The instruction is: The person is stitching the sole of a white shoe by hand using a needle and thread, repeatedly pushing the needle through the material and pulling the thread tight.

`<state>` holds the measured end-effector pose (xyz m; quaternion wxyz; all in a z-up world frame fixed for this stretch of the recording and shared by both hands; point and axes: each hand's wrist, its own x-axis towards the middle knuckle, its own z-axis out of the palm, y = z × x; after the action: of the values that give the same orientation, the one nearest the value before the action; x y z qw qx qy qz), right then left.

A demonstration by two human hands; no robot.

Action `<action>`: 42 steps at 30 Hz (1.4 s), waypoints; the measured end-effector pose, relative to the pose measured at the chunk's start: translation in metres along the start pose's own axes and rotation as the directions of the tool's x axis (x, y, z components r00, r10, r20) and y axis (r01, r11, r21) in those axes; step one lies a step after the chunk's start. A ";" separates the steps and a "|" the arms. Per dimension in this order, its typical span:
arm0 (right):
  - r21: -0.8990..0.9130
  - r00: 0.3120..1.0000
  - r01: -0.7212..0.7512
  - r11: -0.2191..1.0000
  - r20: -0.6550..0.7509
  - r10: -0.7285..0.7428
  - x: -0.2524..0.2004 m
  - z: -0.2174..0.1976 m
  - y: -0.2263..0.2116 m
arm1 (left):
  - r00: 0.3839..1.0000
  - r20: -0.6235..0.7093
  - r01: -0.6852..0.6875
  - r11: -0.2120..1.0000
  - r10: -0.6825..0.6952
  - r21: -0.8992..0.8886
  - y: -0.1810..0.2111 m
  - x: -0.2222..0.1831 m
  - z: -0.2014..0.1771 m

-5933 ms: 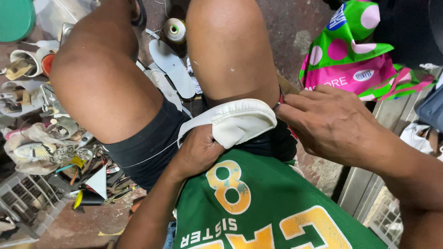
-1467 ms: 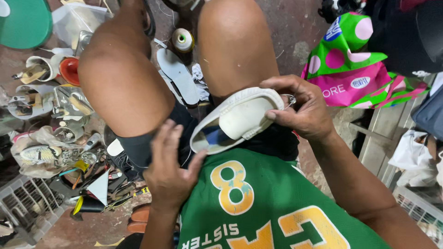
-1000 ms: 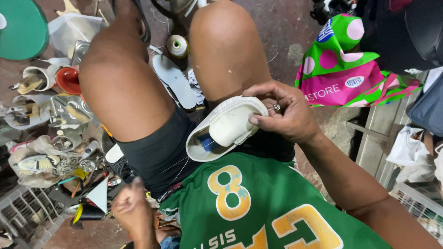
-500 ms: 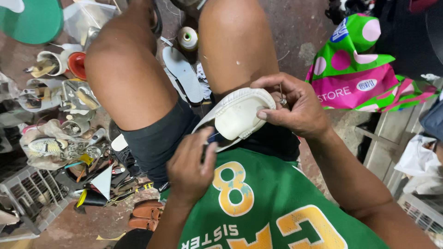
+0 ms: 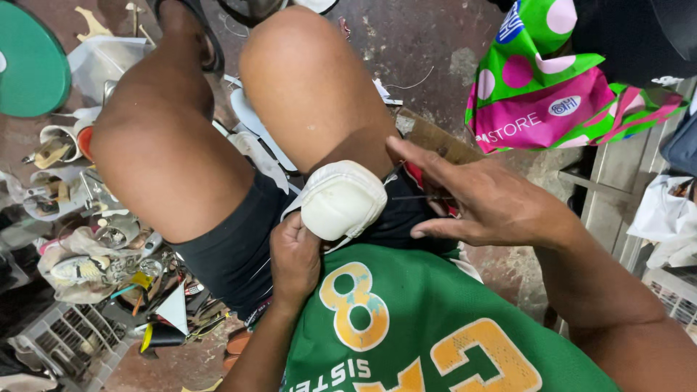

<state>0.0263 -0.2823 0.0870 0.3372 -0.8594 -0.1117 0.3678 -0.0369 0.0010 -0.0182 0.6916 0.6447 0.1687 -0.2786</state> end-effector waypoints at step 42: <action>0.925 0.925 0.378 -0.039 -0.379 -0.003 0.048 0.055 -0.014 | 0.979 0.195 -0.085 0.989 0.061 0.118 0.008 -0.001 -0.017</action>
<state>0.0216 -0.2231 0.0422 0.9034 -0.3794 0.1085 0.1678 -0.0307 0.0184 -0.0126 0.6724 0.6629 0.0601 -0.3236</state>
